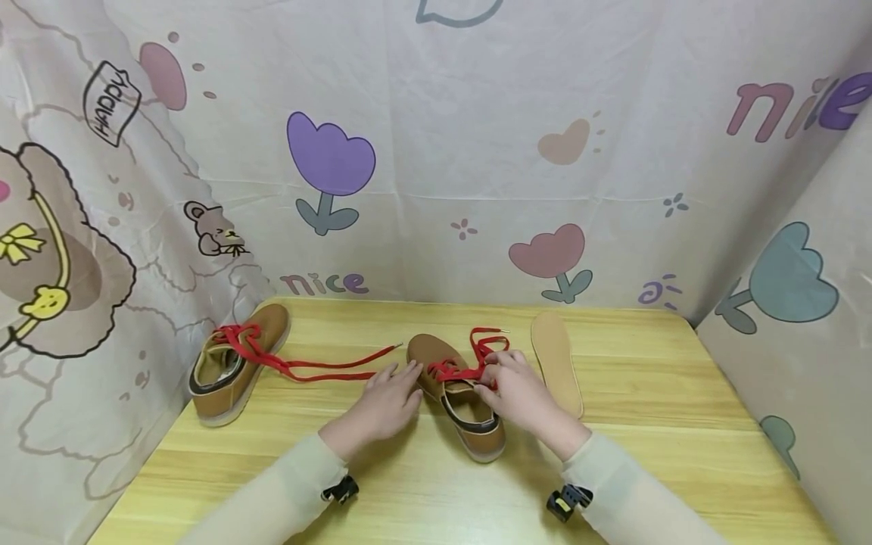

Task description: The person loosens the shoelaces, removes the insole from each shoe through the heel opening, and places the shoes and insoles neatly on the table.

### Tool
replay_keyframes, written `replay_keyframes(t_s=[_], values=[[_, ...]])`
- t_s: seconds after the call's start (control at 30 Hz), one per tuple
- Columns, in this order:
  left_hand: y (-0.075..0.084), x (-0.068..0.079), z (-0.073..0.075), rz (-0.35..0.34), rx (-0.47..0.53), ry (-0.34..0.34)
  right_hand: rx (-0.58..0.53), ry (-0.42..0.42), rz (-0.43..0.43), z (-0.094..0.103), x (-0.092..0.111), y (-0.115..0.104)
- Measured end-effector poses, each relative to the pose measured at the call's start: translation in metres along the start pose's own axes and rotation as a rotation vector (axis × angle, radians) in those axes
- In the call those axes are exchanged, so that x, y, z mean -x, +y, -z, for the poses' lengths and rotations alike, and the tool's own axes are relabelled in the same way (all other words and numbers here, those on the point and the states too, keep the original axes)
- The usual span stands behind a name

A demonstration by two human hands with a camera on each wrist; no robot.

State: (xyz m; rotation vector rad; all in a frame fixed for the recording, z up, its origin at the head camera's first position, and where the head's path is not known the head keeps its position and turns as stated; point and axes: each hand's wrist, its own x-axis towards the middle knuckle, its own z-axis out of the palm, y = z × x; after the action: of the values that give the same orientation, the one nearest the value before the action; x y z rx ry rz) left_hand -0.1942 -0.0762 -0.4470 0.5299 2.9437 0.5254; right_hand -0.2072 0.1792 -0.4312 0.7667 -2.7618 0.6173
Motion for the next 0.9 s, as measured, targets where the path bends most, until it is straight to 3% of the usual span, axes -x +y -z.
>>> replay_keyframes(t_s=[0.47,0.7,0.8,0.9], values=[[-0.019,-0.037,0.008,-0.146,-0.004,-0.013,-0.007,0.037,-0.007,-0.009,0.002,-0.013],[-0.024,-0.05,0.007,-0.14,0.056,-0.042,-0.001,0.032,-0.013,-0.013,0.0,-0.015],[-0.026,-0.052,0.006,-0.153,0.07,-0.029,0.007,0.037,-0.018,-0.013,-0.001,-0.016],[-0.026,-0.049,0.008,-0.123,0.094,0.024,0.037,0.045,-0.027,-0.012,-0.002,-0.019]])
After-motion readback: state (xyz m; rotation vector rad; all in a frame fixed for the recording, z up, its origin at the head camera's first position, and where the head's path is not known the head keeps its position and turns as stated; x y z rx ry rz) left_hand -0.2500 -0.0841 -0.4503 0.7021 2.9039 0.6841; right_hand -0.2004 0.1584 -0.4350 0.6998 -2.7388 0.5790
